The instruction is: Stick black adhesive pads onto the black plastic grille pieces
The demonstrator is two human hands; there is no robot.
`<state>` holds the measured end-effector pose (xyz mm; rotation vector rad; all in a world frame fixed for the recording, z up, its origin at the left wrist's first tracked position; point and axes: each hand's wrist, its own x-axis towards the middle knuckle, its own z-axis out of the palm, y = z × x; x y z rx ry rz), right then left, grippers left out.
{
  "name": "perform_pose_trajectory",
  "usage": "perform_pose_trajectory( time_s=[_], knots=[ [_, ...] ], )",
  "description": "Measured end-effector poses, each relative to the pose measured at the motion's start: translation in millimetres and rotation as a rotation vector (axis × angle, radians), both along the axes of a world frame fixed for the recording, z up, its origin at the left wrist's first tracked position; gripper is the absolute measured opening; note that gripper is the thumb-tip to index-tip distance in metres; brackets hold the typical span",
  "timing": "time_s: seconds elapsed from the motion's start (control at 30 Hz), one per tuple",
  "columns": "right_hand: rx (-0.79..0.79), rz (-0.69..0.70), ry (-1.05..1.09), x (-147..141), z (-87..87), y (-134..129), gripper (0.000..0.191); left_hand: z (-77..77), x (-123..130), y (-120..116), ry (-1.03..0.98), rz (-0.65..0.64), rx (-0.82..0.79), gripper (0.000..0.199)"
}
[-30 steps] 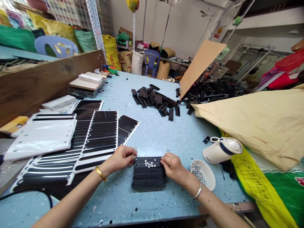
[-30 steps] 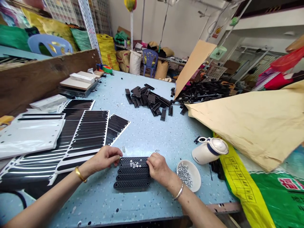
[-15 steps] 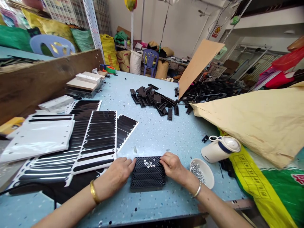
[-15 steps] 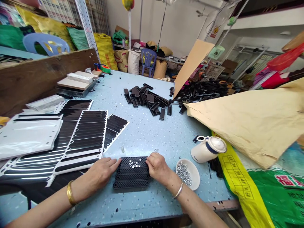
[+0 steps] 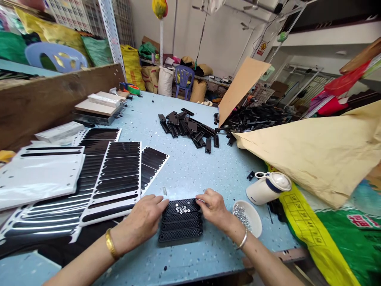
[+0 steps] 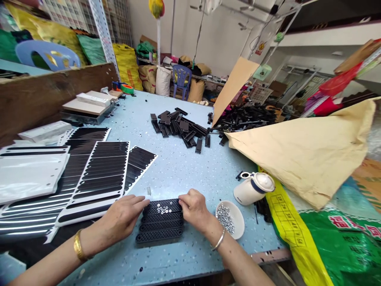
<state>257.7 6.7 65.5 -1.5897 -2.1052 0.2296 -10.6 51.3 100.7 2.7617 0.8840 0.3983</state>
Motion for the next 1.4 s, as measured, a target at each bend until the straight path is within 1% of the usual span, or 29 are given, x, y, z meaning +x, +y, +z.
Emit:
perform_pose_trajectory(
  time_s=[0.07,0.13,0.23,0.3,0.43,0.57,0.67,0.73,0.8,0.87,0.97,1.07,1.2,1.3,1.4],
  knots=[
    [-0.007,0.012,-0.036,-9,3.0,0,0.016,-3.4,12,-2,-0.001,0.025,0.074,0.032],
    [-0.024,0.039,-0.068,-18,4.5,2,0.016,-7.2,24,-2,0.021,0.035,0.102,0.027],
    [-0.040,0.060,-0.102,-28,5.1,5,0.018,-12.4,37,1,0.046,0.049,0.070,0.022],
    [-0.039,0.059,-0.114,-30,5.7,5,0.018,-14.9,41,4,0.044,0.056,0.050,0.023],
    [-0.033,0.040,-0.116,-26,7.1,-1,0.020,-19.6,36,2,0.023,0.062,0.042,0.023],
    [-0.043,0.044,-0.104,-22,3.8,-9,0.019,-28.0,27,-4,-0.032,0.123,0.014,0.023],
    [-0.041,0.042,-0.084,-23,1.0,-11,0.018,-34.9,22,-9,-0.103,0.155,-0.035,0.024],
    [-0.035,0.050,-0.068,-22,1.5,-12,0.019,-38.3,18,-13,-0.140,0.176,-0.040,0.026],
    [-0.030,0.059,-0.053,-20,4.1,-13,0.022,-40.3,15,-18,-0.172,0.215,0.010,0.030],
    [-0.013,0.059,-0.037,-17,7.4,-16,0.024,-41.4,11,-26,-0.183,0.242,0.092,0.038],
    [0.029,0.072,-0.038,-13,10.2,-23,0.029,-43.0,8,-38,-0.131,0.229,0.175,0.052],
    [0.010,0.109,-0.142,-13,9.2,-30,0.033,-45.8,8,-44,-0.057,0.209,0.196,0.058],
    [-0.019,0.174,-0.332,-17,6.9,-36,0.041,-47.9,10,-45,-0.025,0.205,0.213,0.058],
    [-0.021,0.223,-0.441,-15,9.5,-37,0.048,-45.6,13,-44,-0.026,0.207,0.216,0.057],
    [-0.043,0.256,-0.539,-8,14.8,-38,0.050,-42.2,15,-43,-0.025,0.196,0.207,0.056]
  ],
)
